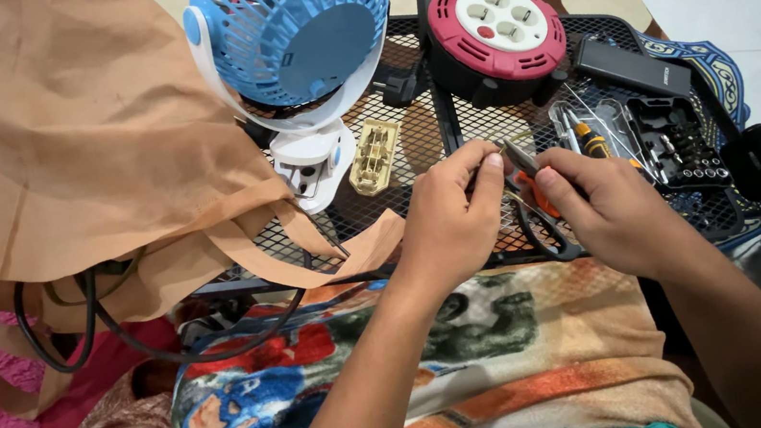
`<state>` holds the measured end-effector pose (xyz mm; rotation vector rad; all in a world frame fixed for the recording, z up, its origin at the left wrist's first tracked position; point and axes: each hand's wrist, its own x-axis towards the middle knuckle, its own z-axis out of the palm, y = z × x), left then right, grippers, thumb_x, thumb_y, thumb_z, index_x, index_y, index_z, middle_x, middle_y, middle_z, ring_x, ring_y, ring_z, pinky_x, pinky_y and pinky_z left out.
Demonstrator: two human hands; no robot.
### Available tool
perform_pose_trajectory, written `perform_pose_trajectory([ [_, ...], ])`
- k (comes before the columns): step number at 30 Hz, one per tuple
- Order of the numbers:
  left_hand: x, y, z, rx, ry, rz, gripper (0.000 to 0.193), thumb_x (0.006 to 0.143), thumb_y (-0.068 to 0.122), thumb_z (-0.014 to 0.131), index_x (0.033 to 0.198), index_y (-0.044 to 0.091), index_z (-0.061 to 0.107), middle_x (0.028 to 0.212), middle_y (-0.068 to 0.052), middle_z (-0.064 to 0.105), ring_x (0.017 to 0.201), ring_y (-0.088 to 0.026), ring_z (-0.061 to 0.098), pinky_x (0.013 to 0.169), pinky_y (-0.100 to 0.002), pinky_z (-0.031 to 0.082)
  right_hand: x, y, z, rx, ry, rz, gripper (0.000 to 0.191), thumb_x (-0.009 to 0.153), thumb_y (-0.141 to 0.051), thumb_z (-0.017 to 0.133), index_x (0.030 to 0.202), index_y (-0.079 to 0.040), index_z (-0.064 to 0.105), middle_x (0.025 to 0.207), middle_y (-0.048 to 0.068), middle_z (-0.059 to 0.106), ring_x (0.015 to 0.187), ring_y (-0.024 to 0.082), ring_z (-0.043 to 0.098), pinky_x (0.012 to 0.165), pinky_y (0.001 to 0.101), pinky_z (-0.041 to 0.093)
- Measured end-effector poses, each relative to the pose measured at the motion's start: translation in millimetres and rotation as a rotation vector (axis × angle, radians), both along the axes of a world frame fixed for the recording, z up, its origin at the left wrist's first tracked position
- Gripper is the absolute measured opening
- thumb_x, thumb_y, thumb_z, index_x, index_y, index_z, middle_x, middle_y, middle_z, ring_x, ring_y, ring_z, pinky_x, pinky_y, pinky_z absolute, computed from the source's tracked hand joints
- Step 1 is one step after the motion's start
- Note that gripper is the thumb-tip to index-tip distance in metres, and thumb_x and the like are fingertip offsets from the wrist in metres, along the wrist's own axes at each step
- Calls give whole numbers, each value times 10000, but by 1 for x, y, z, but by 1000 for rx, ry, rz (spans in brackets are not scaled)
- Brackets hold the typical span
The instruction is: The person sits on the floor at a low table and works on a wall socket and a power strip, cutting and stripping wire with scissors and pliers and manipulating the socket components by hand. They pick up and set down pliers, a screwdriver and a socket set while working on the parts.
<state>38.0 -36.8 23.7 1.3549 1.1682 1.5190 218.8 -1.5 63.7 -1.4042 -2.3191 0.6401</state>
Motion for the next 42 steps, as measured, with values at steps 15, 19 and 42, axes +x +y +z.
perform_pose_trajectory([
  [15, 23, 1, -18, 116, -113, 65, 207, 1054, 121, 515, 1022, -28, 656, 760, -102, 668, 666, -103, 595, 616, -301, 497, -7, -8, -30, 86, 182, -150, 254, 1047, -199, 522, 971, 0, 661, 667, 93, 688, 570, 165, 670, 549, 326, 515],
  [19, 18, 3, -22, 157, -119, 36, 210, 1046, 110, 509, 1055, -32, 664, 812, -43, 684, 720, -54, 597, 632, -281, 501, -6, -9, -35, 89, 210, -139, 249, 1053, -187, 527, 998, -2, 685, 680, 88, 695, 570, 165, 657, 553, 322, 515],
  [42, 17, 4, -24, 10, -497, -165, 236, 1098, 133, 505, 1067, -32, 670, 822, 34, 632, 710, -24, 518, 608, -241, 435, -11, -9, -62, -261, 704, -99, 316, 1134, -216, 462, 954, 3, 600, 762, -17, 570, 659, 57, 498, 577, 255, 444],
])
